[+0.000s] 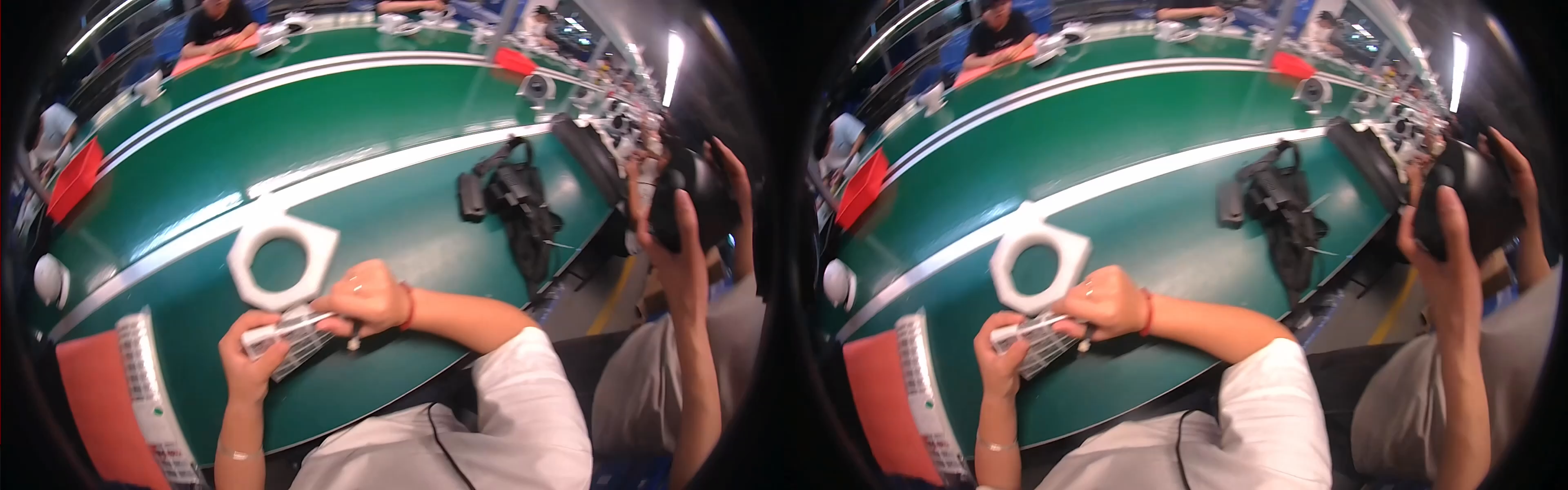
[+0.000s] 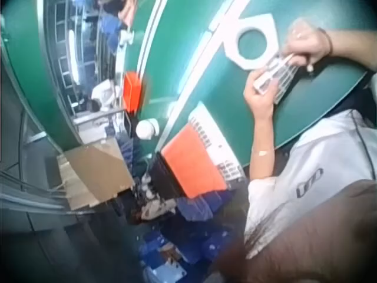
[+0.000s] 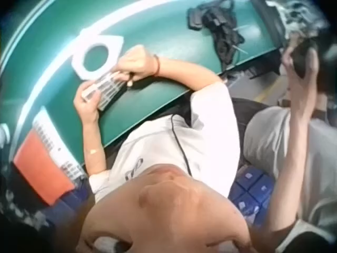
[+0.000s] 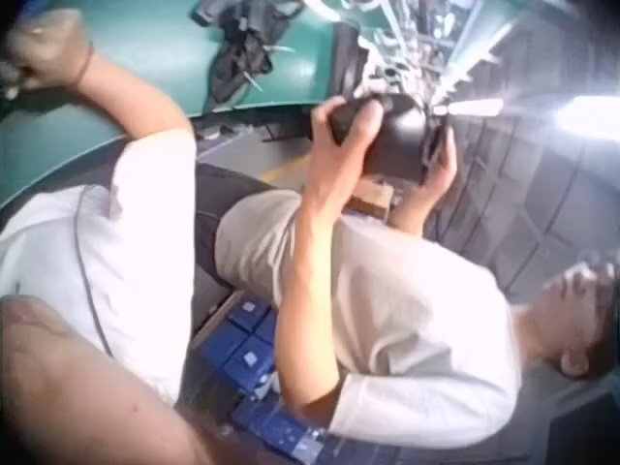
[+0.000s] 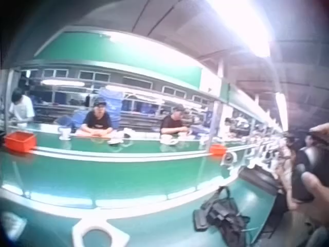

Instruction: Applying small technical labels to camera housings on an industrial assembly line using tweezers.

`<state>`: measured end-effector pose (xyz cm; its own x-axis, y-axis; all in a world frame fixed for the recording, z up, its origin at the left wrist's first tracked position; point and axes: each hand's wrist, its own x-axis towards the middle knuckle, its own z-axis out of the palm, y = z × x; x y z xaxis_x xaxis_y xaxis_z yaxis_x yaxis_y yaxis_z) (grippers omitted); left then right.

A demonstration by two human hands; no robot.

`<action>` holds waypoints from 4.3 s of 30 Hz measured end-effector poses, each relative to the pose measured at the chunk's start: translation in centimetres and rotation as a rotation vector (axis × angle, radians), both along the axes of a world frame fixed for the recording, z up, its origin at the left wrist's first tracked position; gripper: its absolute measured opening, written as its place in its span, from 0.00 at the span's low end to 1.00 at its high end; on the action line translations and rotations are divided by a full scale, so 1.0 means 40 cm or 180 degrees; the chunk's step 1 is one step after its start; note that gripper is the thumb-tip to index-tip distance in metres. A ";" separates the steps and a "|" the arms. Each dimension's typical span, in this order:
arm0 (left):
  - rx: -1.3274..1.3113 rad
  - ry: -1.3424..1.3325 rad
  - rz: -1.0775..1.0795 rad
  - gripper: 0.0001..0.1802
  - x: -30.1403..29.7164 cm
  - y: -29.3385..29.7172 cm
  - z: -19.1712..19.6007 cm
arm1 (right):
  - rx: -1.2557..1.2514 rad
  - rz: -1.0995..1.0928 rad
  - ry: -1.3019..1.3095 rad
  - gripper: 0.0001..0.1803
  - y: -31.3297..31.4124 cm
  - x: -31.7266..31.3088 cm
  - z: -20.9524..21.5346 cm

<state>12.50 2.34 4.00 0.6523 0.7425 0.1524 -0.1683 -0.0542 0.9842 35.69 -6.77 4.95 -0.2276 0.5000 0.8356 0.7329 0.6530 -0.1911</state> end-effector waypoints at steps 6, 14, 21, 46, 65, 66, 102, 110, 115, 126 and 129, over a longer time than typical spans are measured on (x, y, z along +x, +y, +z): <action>-0.0123 0.0141 -0.0012 0.16 0.005 -0.009 0.003 | -0.0058 -0.0009 0.0060 0.09 -0.003 -0.003 -0.009; 0.0048 0.0338 0.0194 0.05 0.005 -0.019 0.013 | -0.0122 0.0004 -0.0002 0.07 -0.006 -0.014 -0.013; 0.0155 0.0432 -0.0015 0.06 -0.011 -0.002 0.057 | -0.0728 -0.0455 -0.0121 0.12 -0.034 -0.059 0.011; 0.2000 0.1554 -0.0184 0.15 0.007 0.044 0.018 | -0.2605 -0.2039 0.1535 0.32 -0.286 0.214 -0.033; 0.2330 0.1591 -0.0413 0.14 -0.068 -0.002 0.065 | -0.1707 -0.2371 0.1236 0.20 -0.316 0.114 0.082; 0.2219 0.1496 -0.0478 0.14 -0.072 -0.014 0.065 | -0.1809 -0.2721 0.1482 0.29 -0.316 0.144 0.086; -0.0490 0.0287 0.0050 0.09 -0.145 -0.151 -0.031 | -0.5064 -0.1738 -0.0108 0.36 0.501 -0.004 0.315; -0.0243 0.0053 0.0429 0.10 -0.164 -0.129 0.005 | -0.3713 -0.1839 -0.0362 0.46 0.452 0.000 0.308; -0.0162 -0.0043 0.0944 0.07 -0.162 -0.123 0.018 | -0.0612 -0.1424 0.0431 0.24 0.182 -0.037 0.286; 0.0845 -0.0176 0.0923 0.06 -0.153 -0.102 0.007 | -0.2166 -0.1168 0.1716 0.05 -0.138 -0.113 0.062; 0.0696 -0.0066 0.0909 0.07 -0.158 -0.104 0.008 | -0.2627 -0.1274 0.1954 0.10 -0.153 -0.113 0.053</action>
